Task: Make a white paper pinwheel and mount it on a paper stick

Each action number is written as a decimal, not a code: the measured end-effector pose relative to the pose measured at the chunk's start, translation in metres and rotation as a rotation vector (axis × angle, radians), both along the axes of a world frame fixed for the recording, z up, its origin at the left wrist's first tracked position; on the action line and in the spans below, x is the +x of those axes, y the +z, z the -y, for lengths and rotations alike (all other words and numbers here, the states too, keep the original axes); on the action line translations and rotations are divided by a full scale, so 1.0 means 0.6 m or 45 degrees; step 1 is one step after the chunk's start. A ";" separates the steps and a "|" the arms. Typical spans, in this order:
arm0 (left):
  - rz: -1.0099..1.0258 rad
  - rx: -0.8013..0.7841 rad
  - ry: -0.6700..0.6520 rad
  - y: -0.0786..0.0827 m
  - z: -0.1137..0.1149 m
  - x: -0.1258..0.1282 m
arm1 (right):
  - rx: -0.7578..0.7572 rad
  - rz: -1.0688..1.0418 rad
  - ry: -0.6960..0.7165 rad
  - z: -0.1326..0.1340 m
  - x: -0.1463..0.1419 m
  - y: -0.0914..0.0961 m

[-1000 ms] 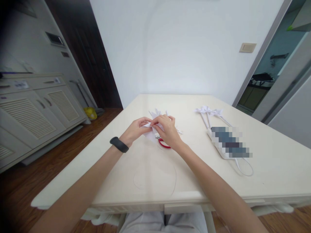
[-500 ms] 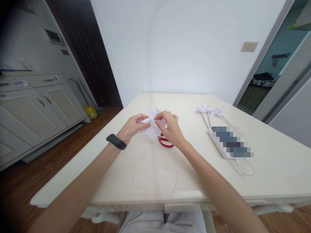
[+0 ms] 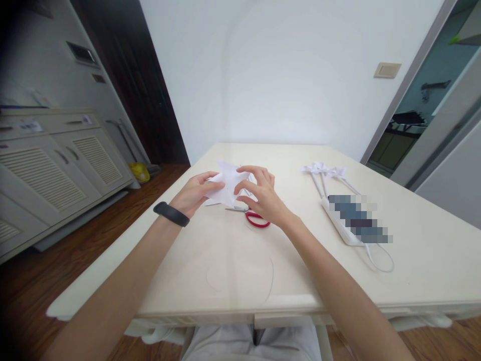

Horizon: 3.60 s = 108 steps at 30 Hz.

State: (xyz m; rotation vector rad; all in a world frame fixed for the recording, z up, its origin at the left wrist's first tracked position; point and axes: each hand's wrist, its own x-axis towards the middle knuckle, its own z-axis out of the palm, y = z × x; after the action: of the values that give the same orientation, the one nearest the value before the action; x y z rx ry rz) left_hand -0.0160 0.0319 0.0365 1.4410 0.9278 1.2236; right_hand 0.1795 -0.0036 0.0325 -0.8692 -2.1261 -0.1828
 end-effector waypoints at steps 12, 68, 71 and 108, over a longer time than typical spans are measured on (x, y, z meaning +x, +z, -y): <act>-0.178 0.123 -0.022 0.013 0.025 0.017 | -0.010 -0.189 -0.118 0.000 -0.019 -0.011; -0.284 0.357 -0.098 0.010 0.034 0.032 | -0.003 -0.267 -0.289 0.001 -0.028 -0.012; -0.266 0.345 -0.076 0.012 0.035 0.032 | 0.005 -0.279 -0.286 0.005 -0.030 -0.010; -0.296 0.326 0.042 0.017 0.031 0.026 | -0.335 -0.660 -0.209 -0.025 0.013 0.002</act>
State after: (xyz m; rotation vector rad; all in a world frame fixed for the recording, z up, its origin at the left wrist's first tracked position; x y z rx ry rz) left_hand -0.0004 0.0132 0.0464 1.8071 0.9791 1.2515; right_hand 0.1871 0.0114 0.0336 -1.1070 -1.6139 0.2252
